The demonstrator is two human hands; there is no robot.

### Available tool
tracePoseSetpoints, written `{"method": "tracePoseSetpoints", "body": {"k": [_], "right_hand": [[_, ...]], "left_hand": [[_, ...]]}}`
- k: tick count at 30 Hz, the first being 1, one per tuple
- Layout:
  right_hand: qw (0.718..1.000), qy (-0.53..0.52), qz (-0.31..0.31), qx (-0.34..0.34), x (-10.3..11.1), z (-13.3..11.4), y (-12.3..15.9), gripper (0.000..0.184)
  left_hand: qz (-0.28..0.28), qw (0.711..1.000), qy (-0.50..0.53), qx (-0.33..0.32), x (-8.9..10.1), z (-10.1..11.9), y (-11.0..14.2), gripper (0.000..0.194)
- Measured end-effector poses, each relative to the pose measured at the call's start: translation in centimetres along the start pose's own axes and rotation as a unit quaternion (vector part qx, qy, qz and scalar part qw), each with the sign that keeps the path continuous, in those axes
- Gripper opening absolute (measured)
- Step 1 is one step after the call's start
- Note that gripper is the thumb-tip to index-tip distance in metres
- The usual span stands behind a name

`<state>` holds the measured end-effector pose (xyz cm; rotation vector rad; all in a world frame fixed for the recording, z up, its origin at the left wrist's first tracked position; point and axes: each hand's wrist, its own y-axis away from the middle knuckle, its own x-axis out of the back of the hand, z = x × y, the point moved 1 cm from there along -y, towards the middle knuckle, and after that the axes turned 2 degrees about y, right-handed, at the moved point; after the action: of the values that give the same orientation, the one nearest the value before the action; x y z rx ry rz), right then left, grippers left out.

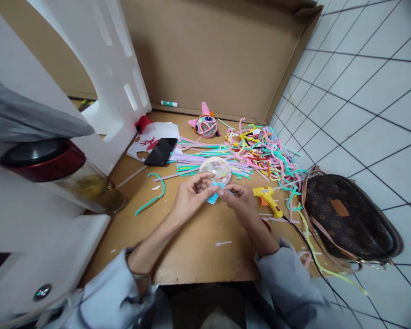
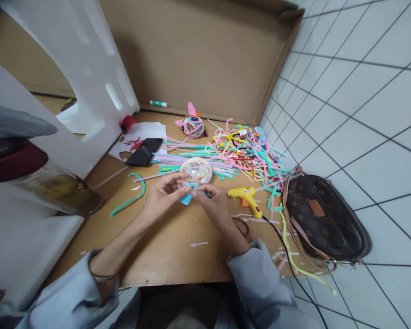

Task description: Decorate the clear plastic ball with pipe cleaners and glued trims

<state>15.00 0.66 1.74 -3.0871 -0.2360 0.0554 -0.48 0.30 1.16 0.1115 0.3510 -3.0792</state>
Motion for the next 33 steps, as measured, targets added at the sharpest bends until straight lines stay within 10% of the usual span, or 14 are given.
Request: {"method": "tracePoseSetpoints", "body": {"k": [9,33], "right_hand": [[1.0,-0.006,0.016,-0.003,-0.13,-0.12,0.05,0.027],[0.983,-0.144,-0.046,-0.101,-0.71,-0.68,0.39,0.034]], "left_hand": [[0.008,0.977,-0.119,-0.176,0.07,0.6,0.6,0.018],[0.007,0.98,-0.118,-0.16,0.09,0.65,0.41,0.018]]}}
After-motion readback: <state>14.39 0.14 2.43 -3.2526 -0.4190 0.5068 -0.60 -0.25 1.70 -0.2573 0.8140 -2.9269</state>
